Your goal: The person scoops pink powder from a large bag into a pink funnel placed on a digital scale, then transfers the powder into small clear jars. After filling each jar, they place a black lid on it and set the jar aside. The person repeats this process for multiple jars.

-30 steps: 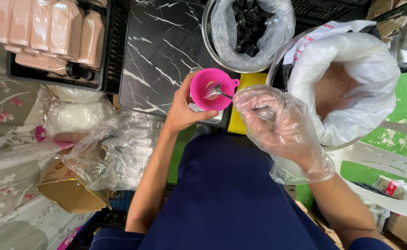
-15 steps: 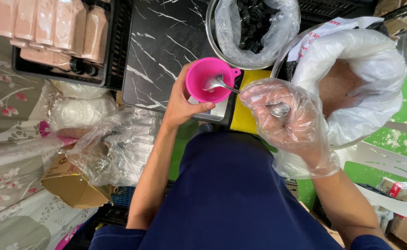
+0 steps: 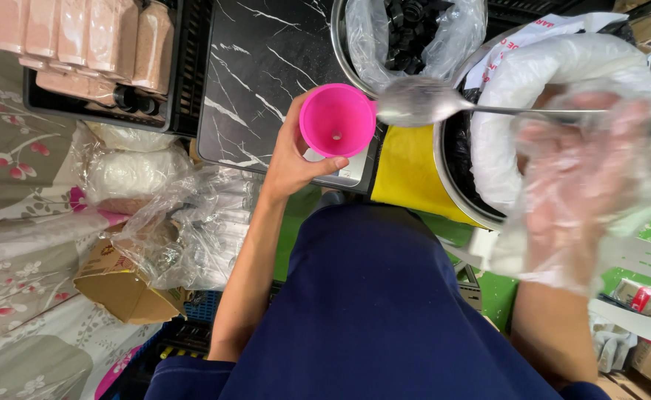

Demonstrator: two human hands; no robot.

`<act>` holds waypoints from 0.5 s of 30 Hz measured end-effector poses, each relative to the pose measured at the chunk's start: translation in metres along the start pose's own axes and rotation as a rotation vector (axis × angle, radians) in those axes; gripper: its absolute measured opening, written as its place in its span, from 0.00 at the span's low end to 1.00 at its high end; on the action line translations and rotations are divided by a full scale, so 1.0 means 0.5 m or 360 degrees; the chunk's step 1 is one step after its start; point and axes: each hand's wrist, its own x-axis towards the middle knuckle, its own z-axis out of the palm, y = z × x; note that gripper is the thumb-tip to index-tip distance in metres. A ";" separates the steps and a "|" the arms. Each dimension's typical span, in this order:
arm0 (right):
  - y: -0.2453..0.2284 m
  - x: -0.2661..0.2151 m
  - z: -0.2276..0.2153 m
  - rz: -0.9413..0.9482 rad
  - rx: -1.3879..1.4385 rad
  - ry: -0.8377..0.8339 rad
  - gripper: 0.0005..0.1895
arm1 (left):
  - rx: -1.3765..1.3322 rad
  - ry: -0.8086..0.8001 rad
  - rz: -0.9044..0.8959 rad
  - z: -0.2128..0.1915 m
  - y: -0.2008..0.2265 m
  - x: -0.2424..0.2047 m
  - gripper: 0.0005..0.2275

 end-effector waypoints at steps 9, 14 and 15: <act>0.223 0.072 -0.438 0.0104 0.0667 0.0183 0.14 | -0.0113 0.0036 0.0042 -0.003 -0.017 -0.005 0.39; 0.264 0.045 -0.503 0.0136 0.0438 0.0578 0.17 | -0.0170 0.0070 0.0081 0.001 -0.017 0.000 0.38; 0.281 0.047 -0.527 -0.0002 0.0356 0.0592 0.26 | -0.0192 0.0082 0.0111 0.001 -0.018 0.002 0.37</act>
